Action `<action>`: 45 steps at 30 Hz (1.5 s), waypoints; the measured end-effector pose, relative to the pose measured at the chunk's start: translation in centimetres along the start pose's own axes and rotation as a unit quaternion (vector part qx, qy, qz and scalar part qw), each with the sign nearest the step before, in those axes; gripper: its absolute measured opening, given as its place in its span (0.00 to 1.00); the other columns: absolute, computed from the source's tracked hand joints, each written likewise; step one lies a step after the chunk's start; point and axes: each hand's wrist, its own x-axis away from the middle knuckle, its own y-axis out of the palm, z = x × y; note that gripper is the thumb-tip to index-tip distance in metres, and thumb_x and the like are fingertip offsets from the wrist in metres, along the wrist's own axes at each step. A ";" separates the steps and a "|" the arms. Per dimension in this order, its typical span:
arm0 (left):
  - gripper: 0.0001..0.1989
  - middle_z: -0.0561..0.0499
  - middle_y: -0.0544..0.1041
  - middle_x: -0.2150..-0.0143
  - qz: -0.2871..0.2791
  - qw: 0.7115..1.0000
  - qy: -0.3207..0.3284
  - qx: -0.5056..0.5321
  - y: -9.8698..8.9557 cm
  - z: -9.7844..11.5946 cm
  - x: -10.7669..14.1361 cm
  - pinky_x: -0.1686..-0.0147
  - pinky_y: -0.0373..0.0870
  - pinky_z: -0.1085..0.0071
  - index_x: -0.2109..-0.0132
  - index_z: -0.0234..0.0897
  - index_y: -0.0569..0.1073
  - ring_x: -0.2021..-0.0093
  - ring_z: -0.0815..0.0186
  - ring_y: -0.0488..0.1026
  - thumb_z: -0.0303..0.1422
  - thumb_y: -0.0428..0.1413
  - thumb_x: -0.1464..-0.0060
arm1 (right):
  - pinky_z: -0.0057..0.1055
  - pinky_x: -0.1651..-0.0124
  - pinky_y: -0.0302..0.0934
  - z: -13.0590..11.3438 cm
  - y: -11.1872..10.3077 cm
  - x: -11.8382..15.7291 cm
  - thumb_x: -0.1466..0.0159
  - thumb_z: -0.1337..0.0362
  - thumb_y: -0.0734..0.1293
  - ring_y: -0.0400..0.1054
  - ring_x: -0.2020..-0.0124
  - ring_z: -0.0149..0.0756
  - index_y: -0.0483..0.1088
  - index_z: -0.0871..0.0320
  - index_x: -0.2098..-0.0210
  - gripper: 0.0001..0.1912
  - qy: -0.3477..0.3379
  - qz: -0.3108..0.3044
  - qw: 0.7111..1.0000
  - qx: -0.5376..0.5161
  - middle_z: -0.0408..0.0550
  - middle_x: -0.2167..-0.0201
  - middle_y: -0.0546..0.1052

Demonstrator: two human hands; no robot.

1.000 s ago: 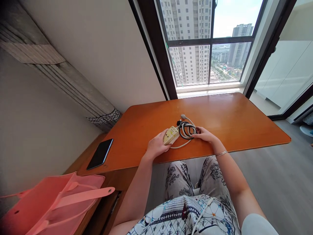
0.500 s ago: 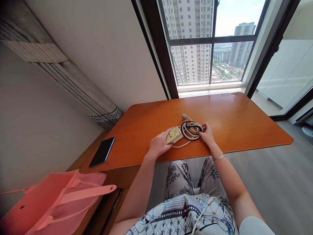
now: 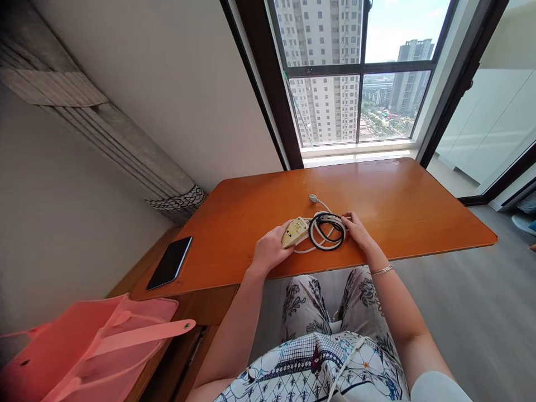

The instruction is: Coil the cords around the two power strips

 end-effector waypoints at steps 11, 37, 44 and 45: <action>0.36 0.42 0.75 0.41 0.043 0.998 -0.044 0.016 0.2 -0.7 0.1 0.50 0.72 0.62 0.32 0.40 0.63 0.44 0.51 0.74 0.34 0.59 0.47 | 0.34 0.64 0.62 -1.0 -1.5 -0.7 0.45 0.50 0.71 0.64 0.69 0.34 0.70 0.56 0.69 0.17 -0.236 0.142 0.948 0.160 0.45 0.67 0.68; 0.38 0.37 0.73 0.39 0.137 0.964 -0.218 0.070 -1.1 -6.0 -0.9 0.49 0.73 0.54 0.33 0.40 0.62 0.44 0.45 0.74 0.38 0.62 0.50 | 0.49 0.38 0.62 0.6 -13.1 0.7 0.40 0.60 0.64 0.66 0.40 0.48 0.80 0.54 0.60 0.15 -0.245 0.218 0.911 0.251 0.56 0.44 0.72; 0.37 0.36 0.75 0.41 0.159 0.962 -0.202 0.096 -0.3 -6.7 -1.0 0.46 0.71 0.54 0.35 0.38 0.65 0.43 0.45 0.74 0.38 0.63 0.52 | 0.46 0.48 0.68 -0.6 -9.5 2.4 0.39 0.47 0.67 0.73 0.49 0.45 0.76 0.53 0.61 0.18 -0.166 0.198 0.965 0.034 0.51 0.55 0.80; 0.37 0.37 0.75 0.41 0.163 0.961 -0.199 0.106 -0.2 -6.6 -1.1 0.46 0.71 0.54 0.35 0.38 0.65 0.43 0.46 0.74 0.39 0.63 0.52 | 0.45 0.48 0.68 -1.0 -8.9 2.7 0.38 0.45 0.66 0.73 0.48 0.45 0.76 0.53 0.59 0.20 -0.165 0.184 0.969 0.028 0.51 0.53 0.80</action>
